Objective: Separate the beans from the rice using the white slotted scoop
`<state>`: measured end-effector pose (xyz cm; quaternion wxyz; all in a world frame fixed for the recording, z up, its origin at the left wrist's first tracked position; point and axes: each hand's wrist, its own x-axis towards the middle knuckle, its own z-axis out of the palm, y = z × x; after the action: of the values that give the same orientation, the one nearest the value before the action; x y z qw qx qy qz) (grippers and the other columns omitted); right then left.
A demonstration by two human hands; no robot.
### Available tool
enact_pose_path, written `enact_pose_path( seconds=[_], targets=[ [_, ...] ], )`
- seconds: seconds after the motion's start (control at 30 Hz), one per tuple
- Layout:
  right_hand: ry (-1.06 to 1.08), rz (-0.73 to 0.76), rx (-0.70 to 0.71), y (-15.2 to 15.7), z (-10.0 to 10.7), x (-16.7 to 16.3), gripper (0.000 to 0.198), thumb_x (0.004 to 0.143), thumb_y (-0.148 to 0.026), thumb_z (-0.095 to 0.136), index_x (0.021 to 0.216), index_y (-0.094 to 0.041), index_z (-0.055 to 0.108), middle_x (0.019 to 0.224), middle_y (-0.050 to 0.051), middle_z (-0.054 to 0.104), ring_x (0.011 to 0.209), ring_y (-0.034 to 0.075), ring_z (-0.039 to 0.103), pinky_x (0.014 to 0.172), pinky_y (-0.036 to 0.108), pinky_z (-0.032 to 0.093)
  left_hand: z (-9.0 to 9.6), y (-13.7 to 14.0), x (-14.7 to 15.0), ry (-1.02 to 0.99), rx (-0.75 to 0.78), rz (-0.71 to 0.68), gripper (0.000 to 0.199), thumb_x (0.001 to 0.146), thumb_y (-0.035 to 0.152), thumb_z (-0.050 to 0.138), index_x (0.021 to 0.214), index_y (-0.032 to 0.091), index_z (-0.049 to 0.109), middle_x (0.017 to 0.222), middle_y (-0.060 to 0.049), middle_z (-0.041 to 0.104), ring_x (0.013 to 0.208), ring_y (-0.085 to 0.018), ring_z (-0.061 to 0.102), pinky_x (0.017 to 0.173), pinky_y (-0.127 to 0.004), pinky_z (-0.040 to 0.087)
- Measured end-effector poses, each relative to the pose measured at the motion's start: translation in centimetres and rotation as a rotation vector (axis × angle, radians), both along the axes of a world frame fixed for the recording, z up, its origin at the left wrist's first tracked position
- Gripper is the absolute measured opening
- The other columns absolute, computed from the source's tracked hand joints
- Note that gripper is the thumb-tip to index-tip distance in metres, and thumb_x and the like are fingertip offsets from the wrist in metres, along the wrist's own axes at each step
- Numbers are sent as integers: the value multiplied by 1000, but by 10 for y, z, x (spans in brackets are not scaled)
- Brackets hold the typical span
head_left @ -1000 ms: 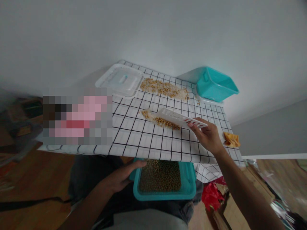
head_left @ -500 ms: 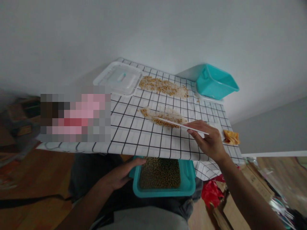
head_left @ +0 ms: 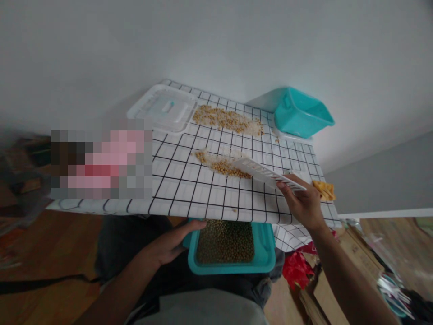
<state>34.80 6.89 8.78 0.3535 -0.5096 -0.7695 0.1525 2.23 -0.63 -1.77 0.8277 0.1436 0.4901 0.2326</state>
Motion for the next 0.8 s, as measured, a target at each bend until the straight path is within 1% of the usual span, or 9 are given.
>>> enact_pose_path(
  seconds=[0.13,0.23,0.37,0.57,0.67,0.8],
  targets=[
    [19,10,-26,-4,-1,0,15,93,-24,61,104,-22,71,97,5,73,87,18,67,78,33,54,-3,0,3,-11,-10,5,31,79,37,74,103,18,72,98,-10,81,112,-31,70,94,-40,55],
    [20,8,-2,-4,0,4,16,93,-25,61,105,-22,71,98,5,73,88,19,67,79,34,54,2,1,7,-29,2,-10,26,81,38,72,98,18,73,97,-9,81,112,-31,70,95,-39,54],
    [-34,-40,31,-3,-1,11,17,93,-26,61,107,-22,72,94,4,73,84,18,68,77,32,54,7,3,10,-22,5,-31,26,80,39,73,96,19,73,95,-9,81,110,-31,71,95,-40,54],
    [-30,-38,-11,-14,1,21,16,93,-26,61,104,-23,72,95,4,73,84,19,68,76,32,55,2,1,10,-17,0,-22,28,81,40,73,98,18,73,96,-9,81,108,-30,71,95,-39,54],
    [-51,-69,30,-20,4,27,16,92,-24,62,104,-23,72,92,4,73,82,19,68,75,32,56,2,1,11,-21,12,-30,27,81,39,72,99,19,73,98,-7,81,107,-28,72,97,-38,53],
    [-63,-92,67,-24,5,36,15,91,-23,63,103,-24,73,92,4,74,82,19,69,75,31,56,6,3,14,-32,0,-42,25,83,39,70,97,19,75,96,-8,81,107,-28,71,99,-37,51]
  ],
)
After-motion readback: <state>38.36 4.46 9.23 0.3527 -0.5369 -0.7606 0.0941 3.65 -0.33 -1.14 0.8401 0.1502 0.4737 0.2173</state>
